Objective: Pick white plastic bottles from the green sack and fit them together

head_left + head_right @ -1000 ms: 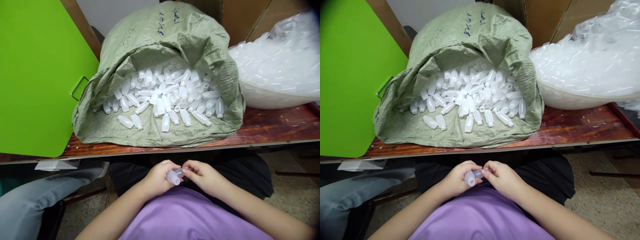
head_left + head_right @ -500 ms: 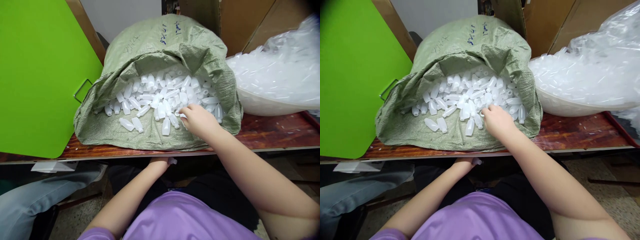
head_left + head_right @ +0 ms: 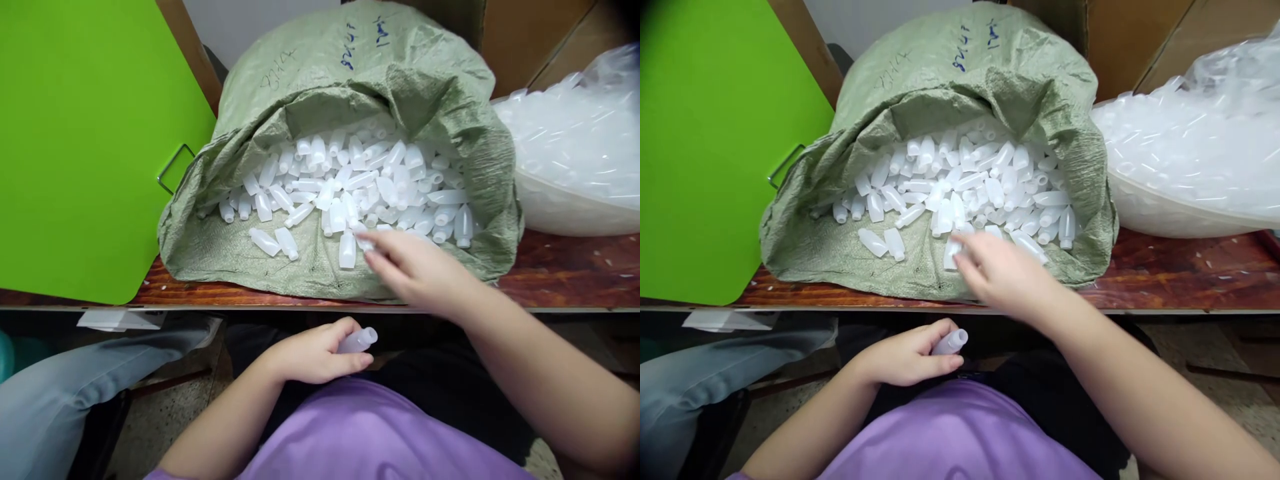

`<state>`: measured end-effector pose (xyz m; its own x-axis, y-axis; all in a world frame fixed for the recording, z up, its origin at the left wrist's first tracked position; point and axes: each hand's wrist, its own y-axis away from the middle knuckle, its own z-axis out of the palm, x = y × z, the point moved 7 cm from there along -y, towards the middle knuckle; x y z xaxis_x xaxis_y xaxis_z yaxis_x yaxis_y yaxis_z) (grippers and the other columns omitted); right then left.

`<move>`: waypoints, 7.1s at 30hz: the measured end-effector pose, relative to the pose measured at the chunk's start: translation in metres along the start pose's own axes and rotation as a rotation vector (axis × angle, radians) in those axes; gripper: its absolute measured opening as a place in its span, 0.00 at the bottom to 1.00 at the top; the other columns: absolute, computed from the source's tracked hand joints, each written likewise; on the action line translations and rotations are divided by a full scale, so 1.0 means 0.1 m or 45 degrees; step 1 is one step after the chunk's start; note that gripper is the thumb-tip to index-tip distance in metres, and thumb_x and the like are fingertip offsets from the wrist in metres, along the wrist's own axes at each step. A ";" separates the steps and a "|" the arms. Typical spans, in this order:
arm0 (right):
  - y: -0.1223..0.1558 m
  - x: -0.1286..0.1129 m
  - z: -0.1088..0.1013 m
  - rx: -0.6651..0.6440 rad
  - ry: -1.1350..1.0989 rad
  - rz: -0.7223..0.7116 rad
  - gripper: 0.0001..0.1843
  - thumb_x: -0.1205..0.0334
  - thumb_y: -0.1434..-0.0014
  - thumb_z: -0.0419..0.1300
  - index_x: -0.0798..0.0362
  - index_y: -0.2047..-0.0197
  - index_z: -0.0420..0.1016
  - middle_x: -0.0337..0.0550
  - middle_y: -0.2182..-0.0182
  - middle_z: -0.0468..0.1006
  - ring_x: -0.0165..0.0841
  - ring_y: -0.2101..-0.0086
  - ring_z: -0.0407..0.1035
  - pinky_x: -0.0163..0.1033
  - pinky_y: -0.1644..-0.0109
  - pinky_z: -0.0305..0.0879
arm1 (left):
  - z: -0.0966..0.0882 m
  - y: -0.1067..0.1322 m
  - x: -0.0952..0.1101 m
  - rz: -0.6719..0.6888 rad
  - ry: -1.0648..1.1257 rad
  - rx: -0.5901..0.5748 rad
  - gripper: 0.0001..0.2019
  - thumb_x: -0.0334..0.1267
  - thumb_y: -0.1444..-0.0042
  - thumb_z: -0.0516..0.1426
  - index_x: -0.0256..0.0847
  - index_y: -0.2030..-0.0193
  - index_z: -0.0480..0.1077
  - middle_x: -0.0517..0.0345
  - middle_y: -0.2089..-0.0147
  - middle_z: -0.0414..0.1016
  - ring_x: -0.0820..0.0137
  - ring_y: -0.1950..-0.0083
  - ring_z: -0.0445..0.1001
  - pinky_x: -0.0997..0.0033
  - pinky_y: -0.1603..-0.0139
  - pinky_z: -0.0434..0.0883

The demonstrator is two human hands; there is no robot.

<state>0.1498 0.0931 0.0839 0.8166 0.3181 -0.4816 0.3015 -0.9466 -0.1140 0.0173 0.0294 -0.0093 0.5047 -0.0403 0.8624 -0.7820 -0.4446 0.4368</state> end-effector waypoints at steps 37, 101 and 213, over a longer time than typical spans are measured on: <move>1.44 0.63 1.39 -0.433 -0.978 0.705 0.29 0.34 0.48 0.54 0.54 0.63 0.74 0.45 0.66 0.76 0.32 0.67 0.71 0.39 0.60 0.68 | 0.83 -0.41 -0.66 -0.359 0.844 -0.556 0.24 0.55 0.57 0.66 0.41 0.72 0.59 0.70 0.85 0.58 0.79 0.85 0.51 0.76 0.83 0.48; -0.18 0.50 -0.10 0.143 0.544 0.122 0.15 0.60 0.38 0.48 0.55 0.57 0.74 0.51 0.61 0.75 0.41 0.63 0.70 0.42 0.64 0.62 | -1.66 0.44 0.34 -0.199 -1.458 0.906 0.24 0.24 0.47 0.46 0.35 0.44 0.66 0.42 0.43 0.68 0.55 0.43 0.67 0.57 0.43 0.63; 1.19 0.49 1.00 -0.540 -0.368 0.157 0.08 0.57 0.42 0.57 0.47 0.62 0.75 0.38 0.69 0.77 0.29 0.70 0.71 0.33 0.67 0.66 | 0.71 -0.99 -1.06 -0.766 1.216 0.309 0.21 0.53 0.53 0.62 0.35 0.65 0.66 0.56 0.70 0.70 0.74 0.75 0.67 0.73 0.70 0.64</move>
<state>0.1766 -0.0086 -0.0406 0.7077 0.1218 -0.6959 0.4334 -0.8527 0.2915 0.0671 0.0142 -0.1616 0.2083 0.8837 0.4191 -0.3657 -0.3270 0.8714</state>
